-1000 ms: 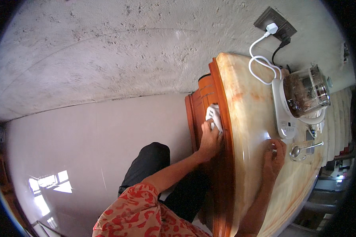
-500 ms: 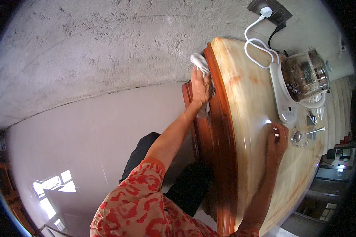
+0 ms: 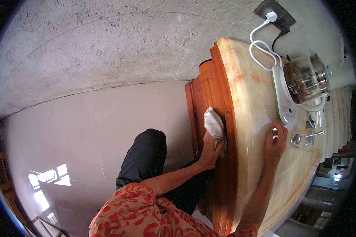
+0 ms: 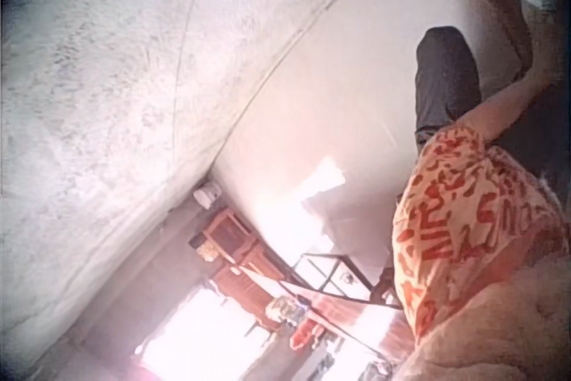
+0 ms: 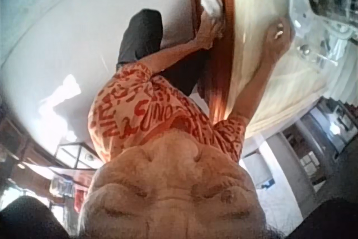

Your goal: The person wipes a light-colored table surface and its wooden edges with a white cloth, then moves to a dark wooden table and wipes its surface around several bottles and containers. The person uses a white cloth to wipe the tables and a blue cloth is also visible on the second table.

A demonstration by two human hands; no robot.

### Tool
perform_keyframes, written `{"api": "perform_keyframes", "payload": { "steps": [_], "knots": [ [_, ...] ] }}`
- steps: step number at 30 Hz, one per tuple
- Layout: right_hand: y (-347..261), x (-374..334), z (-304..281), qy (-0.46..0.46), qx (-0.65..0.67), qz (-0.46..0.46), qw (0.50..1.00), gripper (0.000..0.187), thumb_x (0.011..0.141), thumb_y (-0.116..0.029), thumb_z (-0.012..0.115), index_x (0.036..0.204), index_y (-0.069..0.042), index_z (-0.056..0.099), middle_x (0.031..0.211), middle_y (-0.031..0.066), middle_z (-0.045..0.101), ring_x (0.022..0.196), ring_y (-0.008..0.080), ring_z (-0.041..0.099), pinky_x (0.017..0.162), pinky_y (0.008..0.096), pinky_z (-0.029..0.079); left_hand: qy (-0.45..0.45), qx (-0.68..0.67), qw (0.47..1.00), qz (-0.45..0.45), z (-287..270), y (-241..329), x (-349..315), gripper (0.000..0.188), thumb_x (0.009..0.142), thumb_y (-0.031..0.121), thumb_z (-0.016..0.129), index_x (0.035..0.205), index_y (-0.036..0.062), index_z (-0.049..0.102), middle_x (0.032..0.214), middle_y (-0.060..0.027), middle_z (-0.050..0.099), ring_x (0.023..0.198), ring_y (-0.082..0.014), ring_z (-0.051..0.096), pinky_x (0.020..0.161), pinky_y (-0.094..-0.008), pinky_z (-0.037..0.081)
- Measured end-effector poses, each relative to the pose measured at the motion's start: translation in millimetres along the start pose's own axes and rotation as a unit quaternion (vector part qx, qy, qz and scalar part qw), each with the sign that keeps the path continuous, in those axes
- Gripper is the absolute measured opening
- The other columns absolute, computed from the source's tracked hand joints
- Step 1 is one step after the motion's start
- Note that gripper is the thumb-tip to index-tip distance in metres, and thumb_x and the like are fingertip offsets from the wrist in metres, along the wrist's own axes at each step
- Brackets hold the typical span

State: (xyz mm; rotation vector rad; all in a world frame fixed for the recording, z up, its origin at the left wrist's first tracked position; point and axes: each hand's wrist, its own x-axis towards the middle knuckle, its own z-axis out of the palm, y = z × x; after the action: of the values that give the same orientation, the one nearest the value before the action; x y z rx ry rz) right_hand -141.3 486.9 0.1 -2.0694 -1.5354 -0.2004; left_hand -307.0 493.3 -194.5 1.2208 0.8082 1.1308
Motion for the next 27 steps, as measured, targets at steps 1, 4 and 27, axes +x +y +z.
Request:
{"api": "perform_keyframes", "payload": {
  "steps": [1, 4, 27],
  "knots": [
    [-0.9, -0.8, 0.9, -0.003, -0.001, -0.003, 1.000, 0.036, 0.077, 0.002, 0.055, 0.112, -0.004, 0.062, 0.115, 0.0153, 0.057, 0.105, 0.0319, 0.056, 0.089, 0.0388, 0.048, 0.004, -0.028, 0.999, -0.031, 0.1, -1.9, -1.2, 0.058, 0.097, 0.013, 0.049, 0.147, 0.0008, 0.023, 0.152, -0.0223, 0.021, 0.142, -0.0409, 0.017, 0.117, -0.0473, 0.015],
    [7.1, -1.8, 1.0, 0.015, -0.004, -0.021, 1.000, 0.034, 0.079, 0.002, 0.055, 0.112, -0.004, 0.062, 0.114, 0.0154, 0.057, 0.103, 0.0316, 0.057, 0.088, 0.0383, 0.048, 0.052, -0.047, 0.995, -0.069, 4.8, 21.5, 18.7, 0.058, 0.099, 0.017, 0.045, 0.149, 0.0019, 0.021, 0.153, -0.0209, 0.020, 0.143, -0.0383, 0.017, 0.117, -0.0455, 0.014],
    [6.1, 3.3, -5.7, -0.007, 0.020, 0.003, 1.000, 0.036, 0.079, 0.004, 0.053, 0.112, -0.006, 0.062, 0.113, 0.0114, 0.058, 0.096, 0.0259, 0.056, 0.082, 0.0334, 0.048, 0.141, -0.284, 0.941, -0.116, -26.9, 7.1, 113.5, 0.037, 0.103, 0.034, 0.042, 0.126, 0.0052, 0.042, 0.096, -0.0037, 0.054, 0.086, -0.0141, 0.054, 0.079, -0.0294, 0.047]
  ]
}}
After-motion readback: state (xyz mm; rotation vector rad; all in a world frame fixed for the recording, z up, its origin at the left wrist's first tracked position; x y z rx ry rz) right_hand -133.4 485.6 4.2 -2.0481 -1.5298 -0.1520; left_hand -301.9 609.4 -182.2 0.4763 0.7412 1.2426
